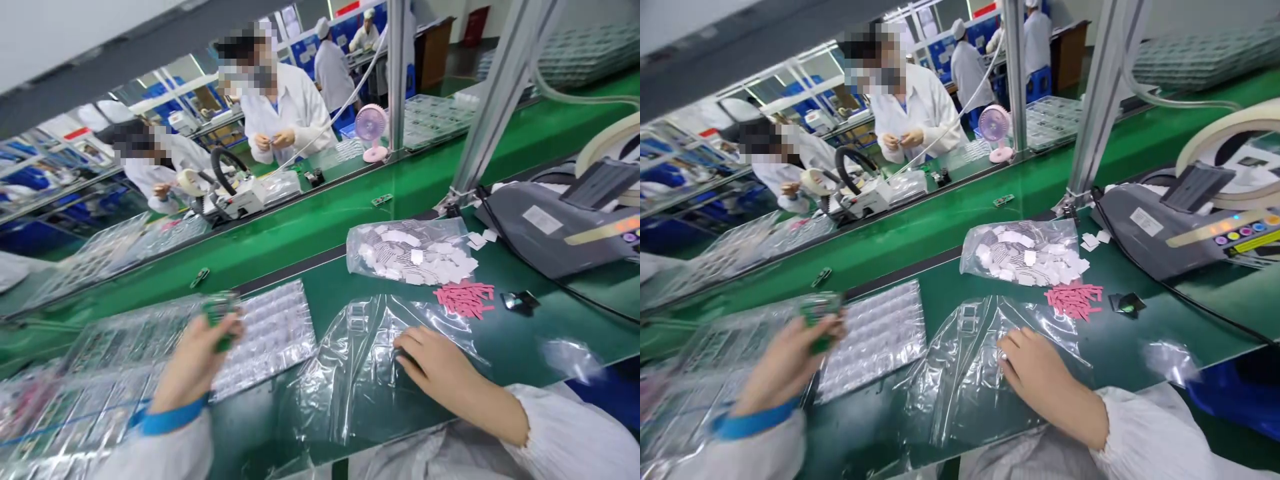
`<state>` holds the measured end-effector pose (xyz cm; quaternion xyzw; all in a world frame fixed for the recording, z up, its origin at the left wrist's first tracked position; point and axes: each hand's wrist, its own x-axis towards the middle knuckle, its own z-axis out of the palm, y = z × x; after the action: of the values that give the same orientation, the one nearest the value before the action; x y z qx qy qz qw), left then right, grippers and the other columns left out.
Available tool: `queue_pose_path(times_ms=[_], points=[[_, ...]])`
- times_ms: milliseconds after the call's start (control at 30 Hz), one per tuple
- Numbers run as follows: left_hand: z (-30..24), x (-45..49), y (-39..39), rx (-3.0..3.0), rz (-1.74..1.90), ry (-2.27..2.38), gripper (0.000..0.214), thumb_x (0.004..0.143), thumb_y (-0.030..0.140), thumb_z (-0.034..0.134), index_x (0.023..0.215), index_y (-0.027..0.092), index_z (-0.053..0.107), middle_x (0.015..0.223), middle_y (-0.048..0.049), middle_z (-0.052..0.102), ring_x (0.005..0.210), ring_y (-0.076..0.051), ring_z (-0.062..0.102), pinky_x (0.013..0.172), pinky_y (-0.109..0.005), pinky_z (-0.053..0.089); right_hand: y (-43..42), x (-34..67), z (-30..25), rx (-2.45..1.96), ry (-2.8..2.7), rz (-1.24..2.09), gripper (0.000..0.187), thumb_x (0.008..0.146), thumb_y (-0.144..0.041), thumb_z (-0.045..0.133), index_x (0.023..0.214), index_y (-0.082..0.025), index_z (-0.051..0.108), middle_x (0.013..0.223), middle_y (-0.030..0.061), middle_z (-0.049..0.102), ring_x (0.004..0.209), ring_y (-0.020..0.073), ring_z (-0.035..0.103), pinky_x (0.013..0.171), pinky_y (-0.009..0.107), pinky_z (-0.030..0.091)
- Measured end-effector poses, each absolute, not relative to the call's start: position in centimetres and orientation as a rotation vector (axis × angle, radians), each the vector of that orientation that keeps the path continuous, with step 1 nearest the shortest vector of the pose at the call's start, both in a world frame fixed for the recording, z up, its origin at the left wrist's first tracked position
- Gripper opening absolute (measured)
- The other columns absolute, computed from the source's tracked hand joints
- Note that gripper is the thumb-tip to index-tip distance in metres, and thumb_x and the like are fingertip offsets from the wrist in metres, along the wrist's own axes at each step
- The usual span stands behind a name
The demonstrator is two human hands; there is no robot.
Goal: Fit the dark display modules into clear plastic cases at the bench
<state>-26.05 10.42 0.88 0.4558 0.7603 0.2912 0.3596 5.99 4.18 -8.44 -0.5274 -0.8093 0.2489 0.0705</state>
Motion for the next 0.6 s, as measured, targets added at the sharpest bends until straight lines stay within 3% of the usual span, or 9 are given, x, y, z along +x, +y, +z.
queue_pose_path(times_ms=[100, 167, 300, 400, 600], points=[[-2.5, -21.8, 9.2, 1.159, 0.652, 1.674, 0.025, 0.080, 0.025, 0.059, 0.103, 0.016, 0.057, 0.077, 0.0011, 0.061, 0.058, -0.009, 0.051, 0.061, -0.028, 0.047, 6.2, 5.1, -8.4, -1.837, -2.433, 0.634, 0.019, 0.088, -0.026, 0.053, 0.092, -0.010, 0.062, 0.089, 0.0130, 0.063, 0.086, 0.0260, 0.060, 0.072, 0.039, 0.048], [-4.8, -19.0, 9.2, 1.167, 0.595, 1.542, 0.023, 0.075, 0.023, 0.063, 0.097, 0.016, 0.058, 0.066, 0.0038, 0.055, 0.055, -0.009, 0.047, 0.057, -0.026, 0.044, 7.4, 4.2, -8.7, -2.009, -2.392, 0.575, 0.028, 0.091, -0.034, 0.051, 0.089, -0.008, 0.061, 0.084, 0.0111, 0.063, 0.080, 0.0226, 0.061, 0.069, 0.037, 0.050], [-6.9, -16.4, 9.7, 1.209, 0.542, 1.402, 0.021, 0.076, 0.020, 0.062, 0.096, 0.015, 0.057, 0.072, 0.0028, 0.055, 0.058, -0.009, 0.048, 0.057, -0.025, 0.043, 9.1, 3.1, -9.2, -2.153, -2.340, 0.569, 0.024, 0.091, -0.034, 0.054, 0.096, -0.012, 0.059, 0.089, 0.0037, 0.063, 0.079, 0.0151, 0.062, 0.072, 0.034, 0.052], [-7.1, -16.9, 9.4, 1.206, 0.564, 1.397, 0.019, 0.080, 0.022, 0.059, 0.098, 0.015, 0.055, 0.081, 0.0008, 0.057, 0.064, -0.010, 0.051, 0.060, -0.027, 0.044, 8.9, 3.0, -8.9, -2.097, -2.361, 0.629, 0.021, 0.090, -0.031, 0.056, 0.096, -0.011, 0.059, 0.090, 0.0040, 0.062, 0.078, 0.0147, 0.062, 0.071, 0.032, 0.052], [-7.3, -18.2, 7.1, 1.095, 0.672, 1.377, 0.025, 0.077, 0.032, 0.061, 0.095, 0.016, 0.053, 0.075, 0.0025, 0.053, 0.058, -0.009, 0.046, 0.056, -0.025, 0.038, 6.1, 2.4, -5.7, -1.750, -2.379, 0.720, 0.013, 0.092, -0.023, 0.049, 0.089, -0.013, 0.058, 0.084, 0.0016, 0.059, 0.078, 0.0153, 0.057, 0.074, 0.034, 0.047]])
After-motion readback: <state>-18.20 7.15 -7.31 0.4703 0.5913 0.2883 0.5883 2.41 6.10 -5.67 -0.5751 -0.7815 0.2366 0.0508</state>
